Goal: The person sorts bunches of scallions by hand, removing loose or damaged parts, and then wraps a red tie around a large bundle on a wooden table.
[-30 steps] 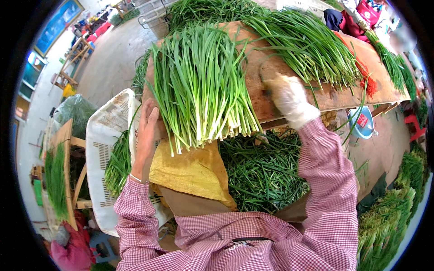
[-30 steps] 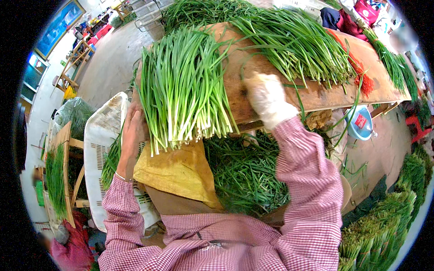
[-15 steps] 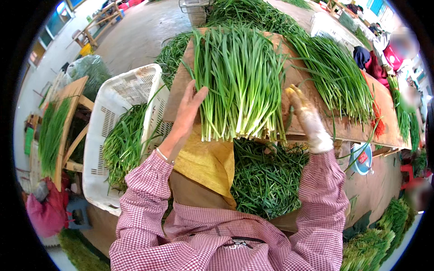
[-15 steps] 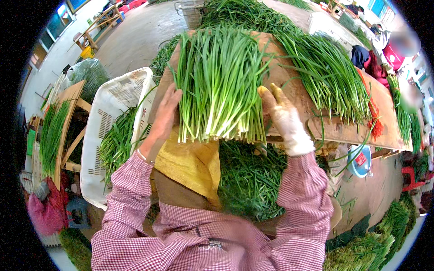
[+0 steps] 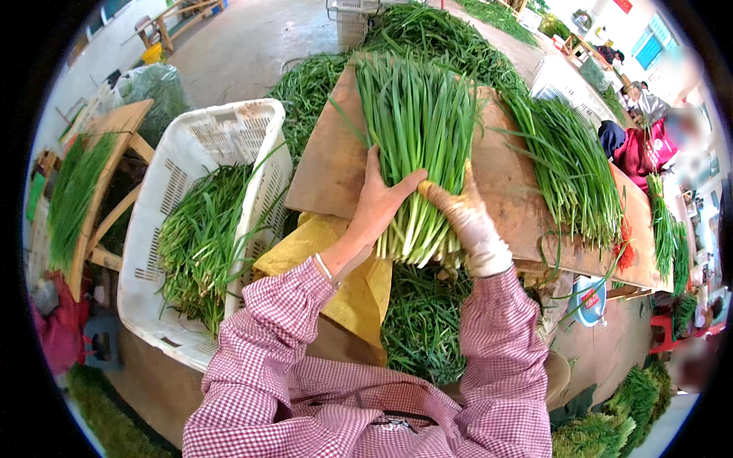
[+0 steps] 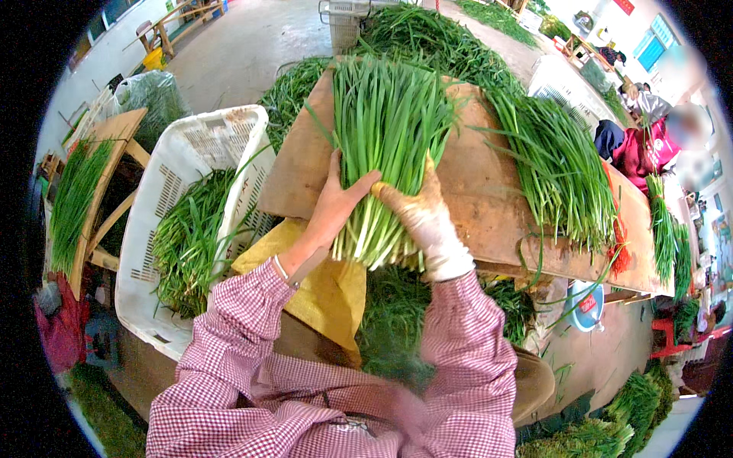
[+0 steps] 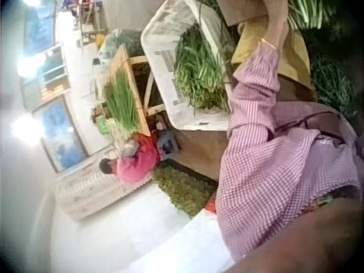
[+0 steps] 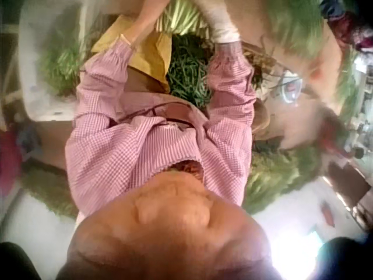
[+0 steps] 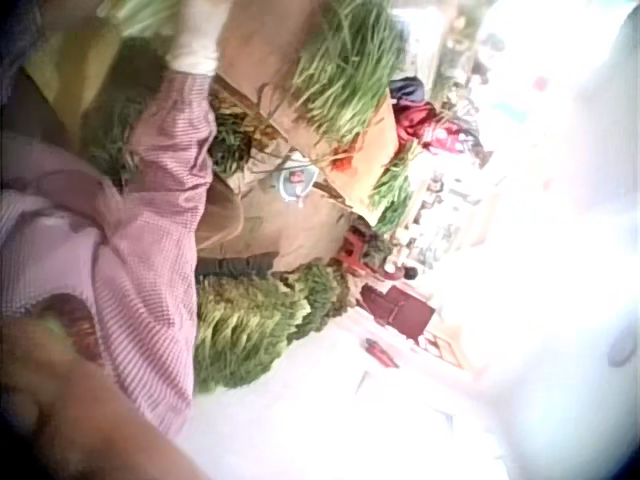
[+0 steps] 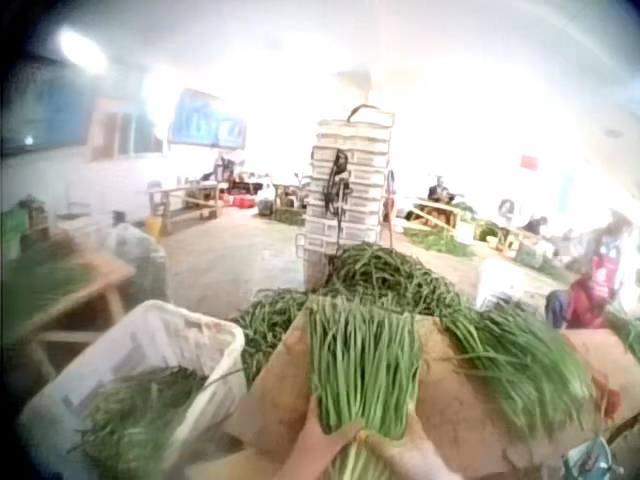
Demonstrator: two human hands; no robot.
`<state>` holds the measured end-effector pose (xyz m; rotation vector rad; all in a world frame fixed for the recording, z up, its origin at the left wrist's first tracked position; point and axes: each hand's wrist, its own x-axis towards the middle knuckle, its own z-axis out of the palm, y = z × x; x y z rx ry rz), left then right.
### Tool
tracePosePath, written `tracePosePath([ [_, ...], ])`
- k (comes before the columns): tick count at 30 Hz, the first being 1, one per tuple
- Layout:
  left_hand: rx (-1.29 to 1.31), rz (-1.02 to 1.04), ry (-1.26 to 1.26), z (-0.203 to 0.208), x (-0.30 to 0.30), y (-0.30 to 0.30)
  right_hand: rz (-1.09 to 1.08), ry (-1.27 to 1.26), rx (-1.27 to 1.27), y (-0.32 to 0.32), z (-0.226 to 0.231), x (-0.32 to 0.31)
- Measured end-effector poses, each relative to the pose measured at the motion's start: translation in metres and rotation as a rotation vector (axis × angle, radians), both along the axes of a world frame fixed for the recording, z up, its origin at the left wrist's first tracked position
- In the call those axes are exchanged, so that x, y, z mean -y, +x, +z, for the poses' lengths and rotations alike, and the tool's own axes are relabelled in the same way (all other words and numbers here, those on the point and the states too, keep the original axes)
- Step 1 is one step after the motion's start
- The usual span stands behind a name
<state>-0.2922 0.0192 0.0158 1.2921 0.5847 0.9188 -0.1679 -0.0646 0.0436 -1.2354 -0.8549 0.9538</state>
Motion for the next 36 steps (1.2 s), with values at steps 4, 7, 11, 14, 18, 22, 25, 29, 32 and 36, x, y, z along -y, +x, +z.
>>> tracePosePath([
  [4,-0.123,-0.056,-0.046,-0.003,-0.009,-0.017,-0.008,-0.149,0.033,0.006,0.014,0.009],
  [7,-0.105,-0.086,-0.102,-0.004,-0.015,-0.036,-0.067,-0.140,-0.009,0.017,0.013,0.018],
  [11,-0.096,-0.119,-0.071,0.001,-0.014,-0.062,-0.162,-0.364,0.442,0.022,0.027,0.035],
  [14,-0.072,-0.062,-0.095,0.003,-0.004,-0.076,-0.247,-0.121,0.497,0.001,0.035,0.041],
  [18,-0.132,0.010,0.215,-0.016,-0.005,-0.070,-0.262,-0.091,0.954,-0.014,0.029,0.023],
  [22,-0.235,-0.022,0.516,-0.021,-0.014,-0.049,-0.143,-0.099,1.277,-0.016,0.006,0.014],
  [25,-0.215,-0.124,0.622,-0.030,-0.030,-0.045,-0.031,-0.025,1.183,-0.003,0.001,0.020],
  [29,-0.289,-0.143,0.716,-0.030,-0.029,-0.042,0.003,-0.016,1.274,-0.012,0.005,0.014],
  [32,-0.312,-0.116,0.764,-0.037,-0.029,-0.041,-0.050,-0.048,1.349,-0.025,0.002,0.011],
  [36,-0.281,-0.129,0.751,-0.031,-0.035,-0.052,-0.084,-0.058,1.394,-0.025,0.002,0.011],
])
